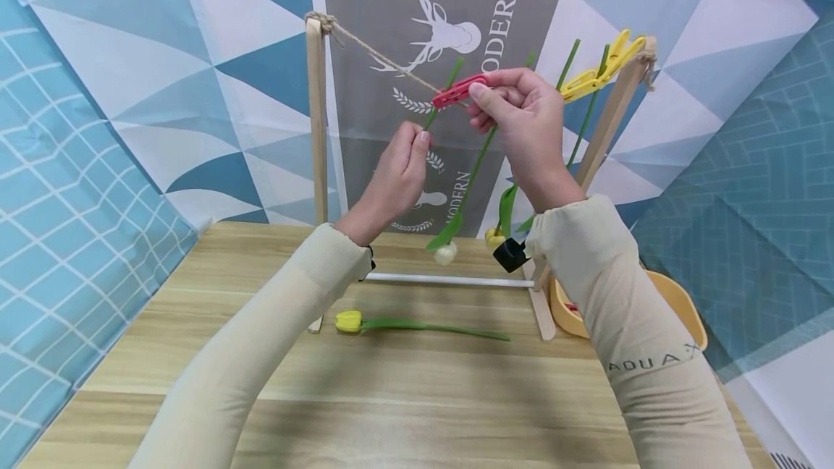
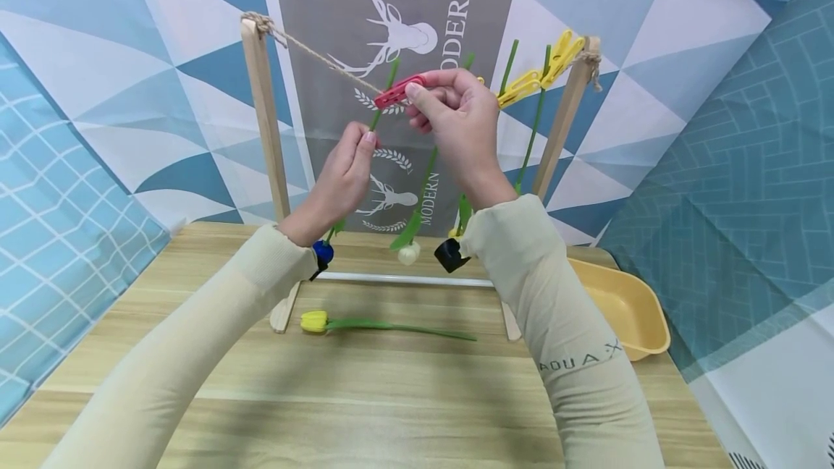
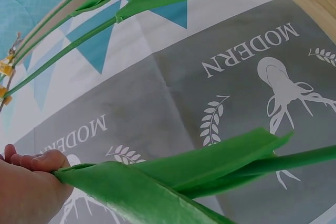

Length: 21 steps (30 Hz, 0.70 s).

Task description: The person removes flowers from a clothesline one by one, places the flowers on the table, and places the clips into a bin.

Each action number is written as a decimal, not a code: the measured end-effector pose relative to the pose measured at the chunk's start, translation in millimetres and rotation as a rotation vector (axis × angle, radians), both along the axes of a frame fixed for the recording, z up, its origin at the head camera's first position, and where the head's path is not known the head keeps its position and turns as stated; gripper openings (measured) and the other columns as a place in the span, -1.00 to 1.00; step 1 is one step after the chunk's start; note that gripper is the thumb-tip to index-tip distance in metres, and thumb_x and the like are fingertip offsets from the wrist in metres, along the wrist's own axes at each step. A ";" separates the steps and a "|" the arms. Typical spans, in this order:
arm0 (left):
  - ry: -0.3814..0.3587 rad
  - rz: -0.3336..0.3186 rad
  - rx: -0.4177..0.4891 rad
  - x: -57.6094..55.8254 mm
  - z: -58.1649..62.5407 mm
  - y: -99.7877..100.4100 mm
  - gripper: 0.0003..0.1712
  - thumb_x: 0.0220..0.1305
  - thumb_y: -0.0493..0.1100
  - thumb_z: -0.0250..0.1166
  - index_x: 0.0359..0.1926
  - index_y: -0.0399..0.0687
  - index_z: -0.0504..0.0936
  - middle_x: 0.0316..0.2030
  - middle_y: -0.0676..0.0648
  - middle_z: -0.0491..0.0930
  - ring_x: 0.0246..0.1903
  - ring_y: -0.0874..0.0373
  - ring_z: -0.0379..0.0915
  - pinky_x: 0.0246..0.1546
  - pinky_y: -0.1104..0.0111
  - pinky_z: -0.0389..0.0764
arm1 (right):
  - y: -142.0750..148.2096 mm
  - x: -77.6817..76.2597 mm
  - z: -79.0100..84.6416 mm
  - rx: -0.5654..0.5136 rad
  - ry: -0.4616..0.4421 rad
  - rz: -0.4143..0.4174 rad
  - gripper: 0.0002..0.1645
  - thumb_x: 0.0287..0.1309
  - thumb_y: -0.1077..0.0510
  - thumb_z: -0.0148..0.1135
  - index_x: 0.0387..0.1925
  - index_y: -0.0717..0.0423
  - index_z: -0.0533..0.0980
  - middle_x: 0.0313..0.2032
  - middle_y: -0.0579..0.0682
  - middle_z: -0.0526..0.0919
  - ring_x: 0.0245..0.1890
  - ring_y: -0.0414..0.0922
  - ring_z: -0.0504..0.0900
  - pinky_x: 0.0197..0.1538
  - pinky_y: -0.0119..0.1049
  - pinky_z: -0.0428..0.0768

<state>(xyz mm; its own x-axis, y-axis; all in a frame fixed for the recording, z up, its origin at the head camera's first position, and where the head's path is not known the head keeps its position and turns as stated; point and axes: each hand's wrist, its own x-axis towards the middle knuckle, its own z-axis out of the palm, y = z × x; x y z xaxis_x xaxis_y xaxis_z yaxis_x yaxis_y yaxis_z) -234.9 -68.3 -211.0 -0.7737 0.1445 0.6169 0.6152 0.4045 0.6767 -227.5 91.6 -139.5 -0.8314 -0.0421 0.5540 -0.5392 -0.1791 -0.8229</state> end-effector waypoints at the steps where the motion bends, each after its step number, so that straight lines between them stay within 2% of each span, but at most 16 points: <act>1: 0.002 0.001 -0.001 0.1 -0.5 -0.1 -0.74 0.48 -0.15 -0.23 -0.16 -0.26 0.31 -0.37 -0.07 0.23 -0.32 0.09 0.18 -0.27 0.36 0.25 | 0.2 -0.2 -0.3 -0.003 0.001 0.000 -0.86 0.04 0.26 0.32 -0.34 0.20 0.53 -0.56 0.00 0.65 -0.60 -0.18 0.57 -0.40 -0.43 0.56; 16: -0.031 -0.013 0.010 -1.1 -10.7 -7.8 -0.68 0.49 -0.12 -0.26 -0.12 -0.31 0.30 -0.40 -0.05 0.20 -0.40 0.09 0.17 -0.34 0.35 0.26 | 1.9 -1.0 -1.0 -0.090 0.066 0.021 -0.90 0.03 0.32 0.31 -0.37 0.22 0.55 -0.57 0.01 0.66 -0.60 -0.16 0.59 -0.42 -0.43 0.57; 21: -0.041 -0.010 -0.003 -0.9 -14.5 -9.9 -0.71 0.49 -0.14 -0.25 -0.14 -0.27 0.30 -0.41 -0.04 0.19 -0.42 0.10 0.16 -0.36 0.35 0.26 | 2.9 -1.1 -0.8 -0.115 0.078 0.027 -0.90 0.04 0.33 0.29 -0.35 0.23 0.54 -0.56 0.01 0.65 -0.59 -0.16 0.58 -0.40 -0.44 0.58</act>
<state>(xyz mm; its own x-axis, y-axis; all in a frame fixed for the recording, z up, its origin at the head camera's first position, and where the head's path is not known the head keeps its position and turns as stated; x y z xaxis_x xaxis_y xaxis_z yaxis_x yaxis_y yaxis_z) -235.8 -78.2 -225.5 -0.7967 0.1543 0.5843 0.5911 0.4001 0.7003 -228.6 94.5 -140.4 -0.7853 0.0037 0.6191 -0.5943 -0.2847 -0.7521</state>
